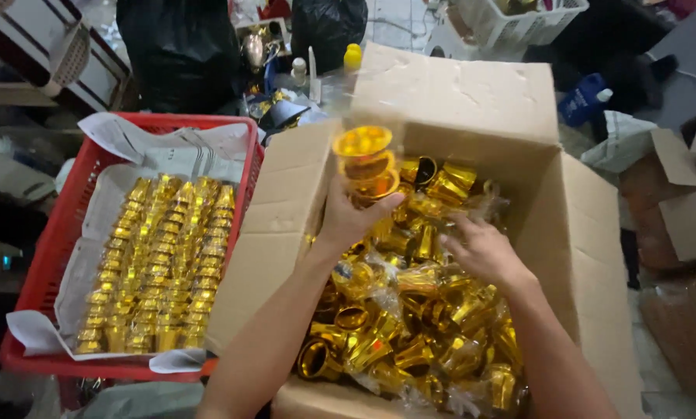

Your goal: Sorting and bagging gold-colored plastic souvenir pieces from a red basket into a cardboard box.

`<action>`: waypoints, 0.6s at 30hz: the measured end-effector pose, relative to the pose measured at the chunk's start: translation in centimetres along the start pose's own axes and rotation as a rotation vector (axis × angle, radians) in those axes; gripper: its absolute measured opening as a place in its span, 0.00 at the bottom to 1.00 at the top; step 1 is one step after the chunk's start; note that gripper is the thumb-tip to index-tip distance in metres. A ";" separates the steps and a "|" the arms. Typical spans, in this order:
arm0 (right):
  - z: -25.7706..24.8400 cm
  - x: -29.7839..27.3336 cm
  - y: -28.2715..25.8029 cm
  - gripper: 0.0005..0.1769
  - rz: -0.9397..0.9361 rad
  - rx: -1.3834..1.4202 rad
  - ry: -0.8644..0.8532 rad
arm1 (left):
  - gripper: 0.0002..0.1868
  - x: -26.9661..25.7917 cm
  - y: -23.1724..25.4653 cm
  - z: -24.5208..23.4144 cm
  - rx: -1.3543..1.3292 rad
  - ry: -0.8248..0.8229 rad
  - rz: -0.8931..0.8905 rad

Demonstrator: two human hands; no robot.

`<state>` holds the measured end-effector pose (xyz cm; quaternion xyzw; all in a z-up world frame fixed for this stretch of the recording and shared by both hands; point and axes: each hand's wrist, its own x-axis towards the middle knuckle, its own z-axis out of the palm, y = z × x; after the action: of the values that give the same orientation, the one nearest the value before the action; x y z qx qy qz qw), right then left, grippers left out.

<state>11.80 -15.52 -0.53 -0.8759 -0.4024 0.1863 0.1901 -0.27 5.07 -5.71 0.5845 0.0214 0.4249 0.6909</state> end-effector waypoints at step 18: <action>1.7 1.7 -2.1 0.33 0.229 -0.194 -0.489 | 0.39 1.7 4.0 0.1 0.238 -0.033 -0.132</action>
<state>10.71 -12.61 -1.32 -0.8588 -0.3509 0.3728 -0.0197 -1.34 5.83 -1.59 0.6665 0.0987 0.3635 0.6433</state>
